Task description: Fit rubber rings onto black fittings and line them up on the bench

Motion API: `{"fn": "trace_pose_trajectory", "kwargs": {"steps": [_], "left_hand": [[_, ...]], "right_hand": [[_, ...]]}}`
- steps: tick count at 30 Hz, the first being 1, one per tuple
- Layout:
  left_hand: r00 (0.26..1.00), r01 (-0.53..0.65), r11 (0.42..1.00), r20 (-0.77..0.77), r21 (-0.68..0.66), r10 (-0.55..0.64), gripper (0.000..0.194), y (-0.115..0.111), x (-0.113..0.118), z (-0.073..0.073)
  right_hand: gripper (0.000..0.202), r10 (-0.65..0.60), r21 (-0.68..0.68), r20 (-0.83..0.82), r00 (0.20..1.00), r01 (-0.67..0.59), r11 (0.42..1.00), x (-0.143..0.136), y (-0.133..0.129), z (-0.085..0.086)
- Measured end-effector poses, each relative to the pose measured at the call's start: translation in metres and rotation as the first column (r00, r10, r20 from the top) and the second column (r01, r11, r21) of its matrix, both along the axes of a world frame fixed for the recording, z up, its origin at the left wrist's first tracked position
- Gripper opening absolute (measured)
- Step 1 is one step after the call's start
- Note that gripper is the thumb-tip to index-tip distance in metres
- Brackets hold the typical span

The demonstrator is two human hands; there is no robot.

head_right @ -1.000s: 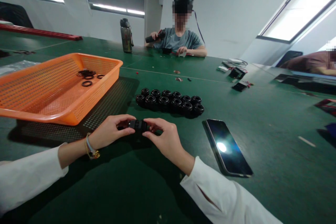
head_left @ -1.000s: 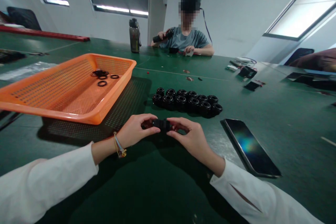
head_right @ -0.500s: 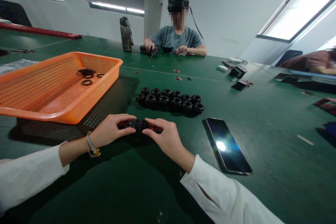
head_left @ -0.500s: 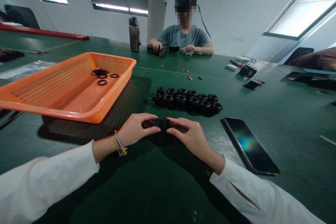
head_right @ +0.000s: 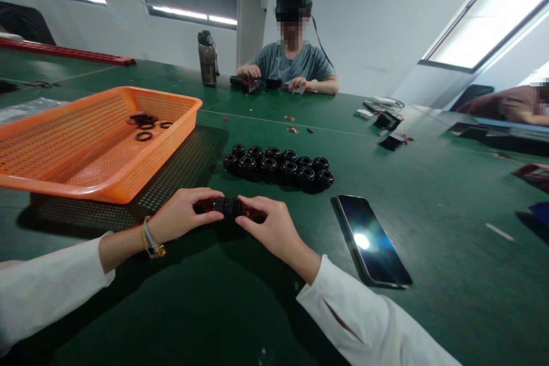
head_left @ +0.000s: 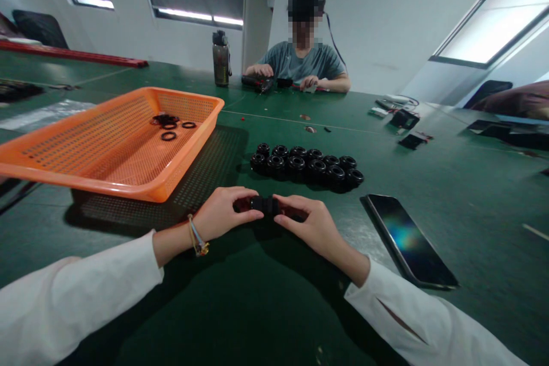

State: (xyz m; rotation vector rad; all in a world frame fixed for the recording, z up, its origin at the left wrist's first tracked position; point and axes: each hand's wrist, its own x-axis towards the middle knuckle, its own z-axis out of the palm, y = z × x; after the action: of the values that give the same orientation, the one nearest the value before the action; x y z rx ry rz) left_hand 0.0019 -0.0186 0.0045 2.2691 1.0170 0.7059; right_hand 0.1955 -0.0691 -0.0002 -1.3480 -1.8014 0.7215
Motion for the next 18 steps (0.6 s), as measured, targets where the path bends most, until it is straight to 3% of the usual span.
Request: {"fn": "trace_pose_trajectory", "kwargs": {"steps": [9,13,18], "left_hand": [[1.0,0.004,1.0,0.006,0.001,-0.004,0.031,0.0005,0.0,-0.0008],[1.0,0.001,1.0,0.011,0.001,-0.001,0.031,0.0006,-0.0002,-0.0006],[1.0,0.0,1.0,0.011,-0.029,0.001,0.031,0.0001,0.0001,0.0]], "right_hand": [[0.029,-0.032,0.007,-0.029,0.999,0.032,0.999,-0.002,-0.0018,0.0011],[0.039,-0.061,-0.031,-0.098,0.993,0.058,0.998,-0.0031,-0.0016,-0.0018],[0.028,-0.045,0.025,-0.046,0.998,0.046,0.999,-0.0018,-0.0022,-0.0004]]}}
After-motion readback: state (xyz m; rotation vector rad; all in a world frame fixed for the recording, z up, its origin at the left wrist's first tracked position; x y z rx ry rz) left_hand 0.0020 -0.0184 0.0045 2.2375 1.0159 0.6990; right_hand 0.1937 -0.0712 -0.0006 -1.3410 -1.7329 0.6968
